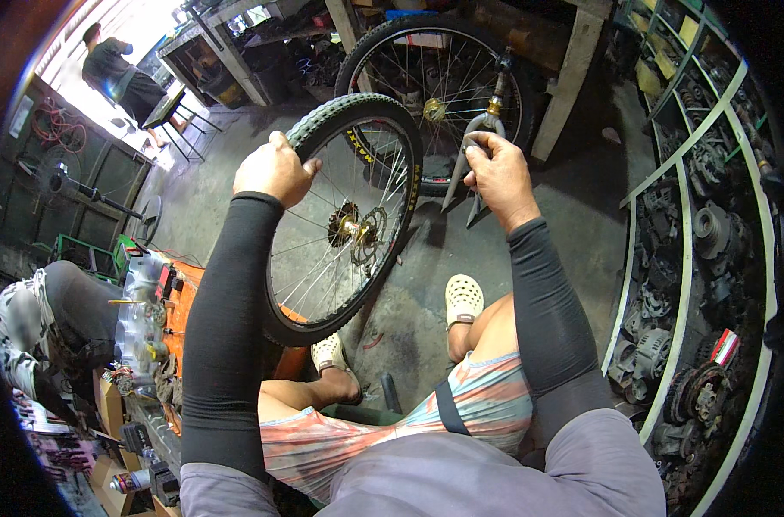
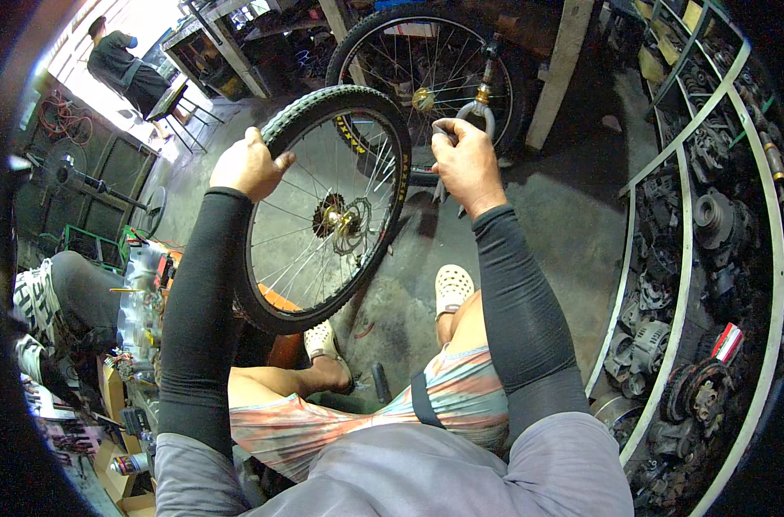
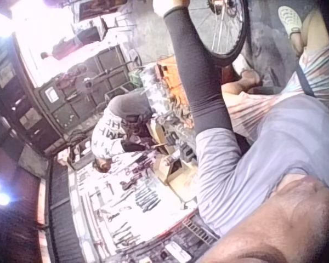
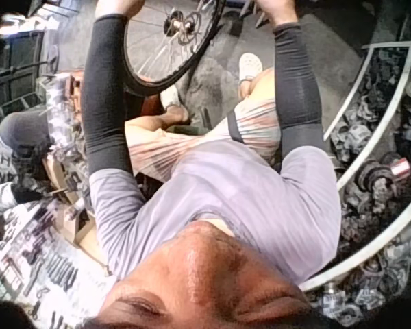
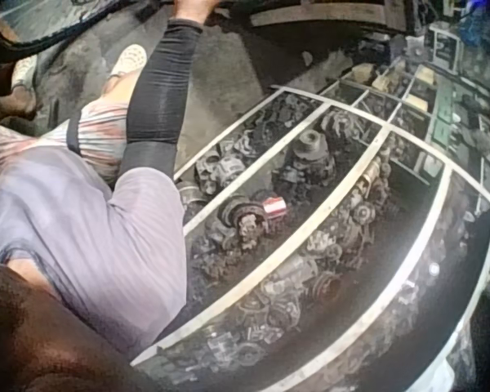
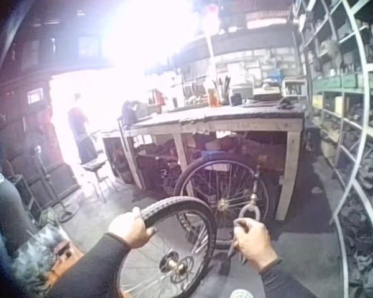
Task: The person sits on the floor and works on a bicycle wheel, using a tire lever to pry the tire bead and then handling a small yellow component near the hub. The person rotates the wheel and manipulates the tire and hub area with both hands.
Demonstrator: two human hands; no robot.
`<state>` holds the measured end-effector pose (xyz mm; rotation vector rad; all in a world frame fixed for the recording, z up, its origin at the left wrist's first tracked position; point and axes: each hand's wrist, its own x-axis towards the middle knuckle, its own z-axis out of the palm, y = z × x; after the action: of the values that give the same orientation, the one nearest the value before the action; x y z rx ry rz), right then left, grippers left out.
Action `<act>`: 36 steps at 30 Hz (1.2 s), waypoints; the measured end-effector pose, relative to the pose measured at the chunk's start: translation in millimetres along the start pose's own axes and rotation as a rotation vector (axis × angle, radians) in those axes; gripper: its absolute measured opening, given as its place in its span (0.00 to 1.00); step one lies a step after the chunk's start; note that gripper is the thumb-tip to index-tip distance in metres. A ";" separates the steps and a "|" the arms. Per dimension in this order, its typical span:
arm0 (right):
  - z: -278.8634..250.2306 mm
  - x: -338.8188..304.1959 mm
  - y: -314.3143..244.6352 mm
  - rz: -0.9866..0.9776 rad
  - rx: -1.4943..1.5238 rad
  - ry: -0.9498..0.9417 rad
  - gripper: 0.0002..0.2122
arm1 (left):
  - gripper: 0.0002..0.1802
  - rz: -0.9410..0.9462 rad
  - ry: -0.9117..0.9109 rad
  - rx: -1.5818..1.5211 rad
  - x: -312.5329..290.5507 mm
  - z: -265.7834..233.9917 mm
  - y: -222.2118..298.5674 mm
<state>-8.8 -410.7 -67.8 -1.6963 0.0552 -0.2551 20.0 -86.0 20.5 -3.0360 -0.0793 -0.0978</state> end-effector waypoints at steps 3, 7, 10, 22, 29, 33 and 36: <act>2.9 0.8 1.4 0.021 0.003 -0.011 0.14 | 0.44 0.212 -0.056 -0.329 -8.4 -0.3 -40.7; 12.8 2.5 1.0 0.044 0.007 -0.041 0.15 | 0.41 0.039 0.228 -0.456 -91.5 25.8 -61.5; 14.0 6.0 3.1 0.055 0.048 -0.046 0.16 | 0.39 -0.116 0.252 -0.394 -135.8 28.5 -68.9; 48.4 1.2 -6.3 0.028 -0.066 -0.181 0.16 | 0.33 -0.440 0.197 -0.478 -195.3 16.9 -111.6; 58.5 -1.7 -8.7 0.049 -0.150 -0.210 0.17 | 0.28 -0.374 0.276 -0.649 -194.9 63.4 -199.5; 70.1 -8.0 -11.3 -0.013 -0.178 -0.247 0.17 | 0.36 -0.365 0.266 -0.690 -217.6 92.9 -262.6; 74.4 -10.2 -5.4 -0.030 -0.278 -0.256 0.18 | 0.40 -0.390 0.266 -0.717 -228.5 105.3 -278.3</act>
<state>-4.5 -335.7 -72.8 -1.9949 -0.1301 -0.0519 -216.7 190.3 -71.1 -3.6112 -0.7670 -0.6959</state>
